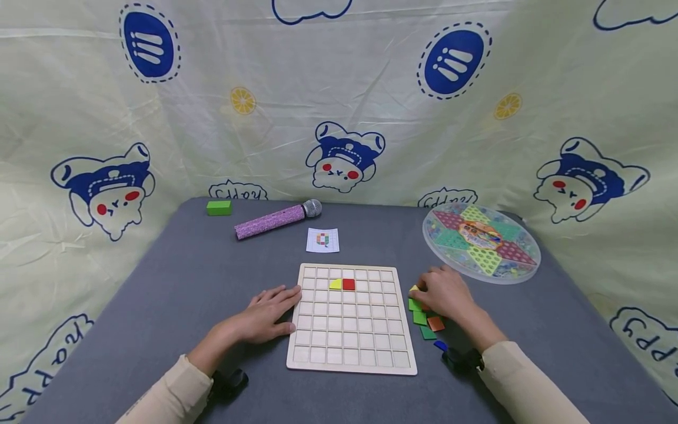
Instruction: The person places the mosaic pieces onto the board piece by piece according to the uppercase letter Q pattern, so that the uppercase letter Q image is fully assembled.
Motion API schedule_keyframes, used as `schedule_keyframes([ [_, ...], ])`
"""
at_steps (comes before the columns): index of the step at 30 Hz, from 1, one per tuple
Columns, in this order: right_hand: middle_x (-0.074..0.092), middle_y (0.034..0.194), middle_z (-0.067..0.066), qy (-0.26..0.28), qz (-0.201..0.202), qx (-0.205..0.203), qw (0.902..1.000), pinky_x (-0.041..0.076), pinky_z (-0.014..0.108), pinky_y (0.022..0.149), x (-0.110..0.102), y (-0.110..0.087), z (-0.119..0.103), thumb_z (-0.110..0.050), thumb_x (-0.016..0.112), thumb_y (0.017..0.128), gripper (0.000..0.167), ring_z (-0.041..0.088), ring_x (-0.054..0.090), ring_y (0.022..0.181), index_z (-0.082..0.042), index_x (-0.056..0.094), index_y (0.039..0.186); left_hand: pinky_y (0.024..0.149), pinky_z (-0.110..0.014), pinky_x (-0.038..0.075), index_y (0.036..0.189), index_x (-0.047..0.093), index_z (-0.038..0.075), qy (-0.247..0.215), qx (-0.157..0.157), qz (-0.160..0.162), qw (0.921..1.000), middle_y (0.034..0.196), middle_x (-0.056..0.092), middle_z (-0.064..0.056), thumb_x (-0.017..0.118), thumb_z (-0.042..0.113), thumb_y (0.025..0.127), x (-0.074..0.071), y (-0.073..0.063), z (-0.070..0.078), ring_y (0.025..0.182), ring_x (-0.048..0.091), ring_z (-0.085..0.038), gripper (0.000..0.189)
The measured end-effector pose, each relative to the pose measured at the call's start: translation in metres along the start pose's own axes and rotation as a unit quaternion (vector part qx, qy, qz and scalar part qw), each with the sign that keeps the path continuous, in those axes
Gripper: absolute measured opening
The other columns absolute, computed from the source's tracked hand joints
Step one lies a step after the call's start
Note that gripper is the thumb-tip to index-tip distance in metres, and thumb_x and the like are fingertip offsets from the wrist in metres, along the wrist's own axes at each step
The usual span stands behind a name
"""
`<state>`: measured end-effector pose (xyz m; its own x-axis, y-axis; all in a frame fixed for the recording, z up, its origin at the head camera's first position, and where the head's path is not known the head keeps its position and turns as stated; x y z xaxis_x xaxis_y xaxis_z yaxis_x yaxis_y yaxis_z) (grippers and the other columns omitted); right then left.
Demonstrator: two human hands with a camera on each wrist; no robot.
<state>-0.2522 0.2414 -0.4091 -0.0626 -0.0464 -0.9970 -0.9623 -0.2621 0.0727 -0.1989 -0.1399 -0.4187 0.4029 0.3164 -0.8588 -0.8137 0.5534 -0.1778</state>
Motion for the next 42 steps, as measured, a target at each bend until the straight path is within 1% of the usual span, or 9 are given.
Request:
schedule_keyframes([
  [4,0.064,0.085,0.004,-0.009,0.009,-0.006,0.9999,0.043,0.045,0.072,0.001,0.001,-0.003,-0.04,0.072,0.079,0.028,0.024,0.051,0.079,-0.012,0.071,0.082,0.112,-0.063,0.01,0.15,0.026,0.014,0.002,-0.002,0.0,1.0,0.158,0.023,-0.004,0.053,0.035,0.095,0.0,0.001,0.0,0.146,0.014,-0.033,0.065],
  [10,0.063,0.085,0.004,-0.006,0.024,-0.023,0.9994,0.043,0.041,0.069,0.002,0.001,-0.005,-0.035,0.075,0.078,0.025,0.022,0.05,0.076,-0.012,0.073,0.085,0.112,-0.063,0.011,0.15,0.026,0.014,0.002,-0.001,0.0,1.0,0.158,0.023,-0.004,0.054,0.035,0.095,0.0,0.0,0.001,0.146,0.015,-0.033,0.065],
  [15,0.063,0.087,0.003,-0.002,0.033,-0.036,0.9988,0.044,0.042,0.072,0.001,0.001,-0.01,-0.035,0.075,0.078,0.024,0.022,0.051,0.079,-0.012,0.073,0.088,0.111,-0.064,0.012,0.15,0.026,0.013,0.003,-0.001,0.002,1.0,0.158,0.024,-0.005,0.054,0.035,0.095,0.0,0.0,0.001,0.146,0.015,-0.034,0.066],
  [19,0.063,0.087,0.003,0.008,0.043,-0.052,0.9977,0.043,0.041,0.073,-0.003,0.002,-0.021,-0.033,0.076,0.078,0.024,0.02,0.051,0.081,-0.012,0.073,0.089,0.111,-0.064,0.012,0.15,0.026,0.013,0.002,0.0,0.004,1.0,0.157,0.024,-0.005,0.055,0.034,0.095,0.0,0.0,0.001,0.146,0.016,-0.034,0.066],
  [23,0.063,0.086,0.002,0.016,0.058,-0.084,0.9946,0.042,0.037,0.069,-0.007,0.004,-0.035,-0.031,0.076,0.078,0.021,0.018,0.049,0.078,-0.013,0.073,0.089,0.111,-0.064,0.012,0.15,0.026,0.013,0.003,0.001,0.004,1.0,0.157,0.024,-0.005,0.055,0.034,0.095,0.0,-0.001,0.001,0.146,0.015,-0.035,0.066],
  [25,0.063,0.087,0.001,0.018,0.061,-0.095,0.9935,0.042,0.036,0.069,-0.007,0.007,-0.043,-0.031,0.076,0.078,0.02,0.018,0.05,0.078,-0.014,0.073,0.09,0.111,-0.064,0.011,0.15,0.026,0.013,0.003,0.001,0.003,1.0,0.158,0.024,-0.005,0.054,0.034,0.095,0.0,-0.001,0.001,0.146,0.015,-0.035,0.066],
  [31,0.065,0.09,0.0,0.032,0.046,-0.102,0.9932,0.043,0.036,0.073,-0.007,0.017,-0.064,-0.032,0.076,0.078,0.022,0.017,0.051,0.083,-0.015,0.073,0.091,0.112,-0.064,0.011,0.15,0.025,0.013,0.004,-0.001,0.0,1.0,0.158,0.024,-0.005,0.055,0.034,0.095,0.0,0.0,0.001,0.146,0.015,-0.035,0.066],
  [34,0.066,0.089,0.0,0.042,0.038,-0.113,0.992,0.043,0.034,0.071,-0.007,0.023,-0.073,-0.031,0.076,0.078,0.021,0.017,0.051,0.081,-0.014,0.073,0.09,0.112,-0.064,0.011,0.15,0.025,0.014,0.004,-0.005,-0.001,1.0,0.158,0.024,-0.004,0.055,0.035,0.095,0.0,0.0,0.001,0.146,0.015,-0.034,0.066],
  [42,0.065,0.086,-0.002,0.064,0.025,-0.141,0.9876,0.042,0.031,0.07,-0.002,0.035,-0.085,-0.024,0.073,0.08,0.013,0.014,0.049,0.078,-0.016,0.073,0.089,0.112,-0.063,0.011,0.15,0.025,0.014,0.005,-0.008,0.004,0.9999,0.157,0.024,-0.004,0.055,0.036,0.094,0.001,0.0,0.002,0.146,0.016,-0.033,0.067],
])
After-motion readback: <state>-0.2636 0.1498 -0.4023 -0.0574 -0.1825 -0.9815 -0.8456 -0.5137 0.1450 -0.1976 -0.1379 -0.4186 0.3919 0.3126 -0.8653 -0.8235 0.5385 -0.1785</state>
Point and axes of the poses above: each hand's wrist, its own y-axis towards the middle knuckle, its own x-axis out of the palm, z = x × y, the point moved 1 cm from there along y, towards the middle knuckle
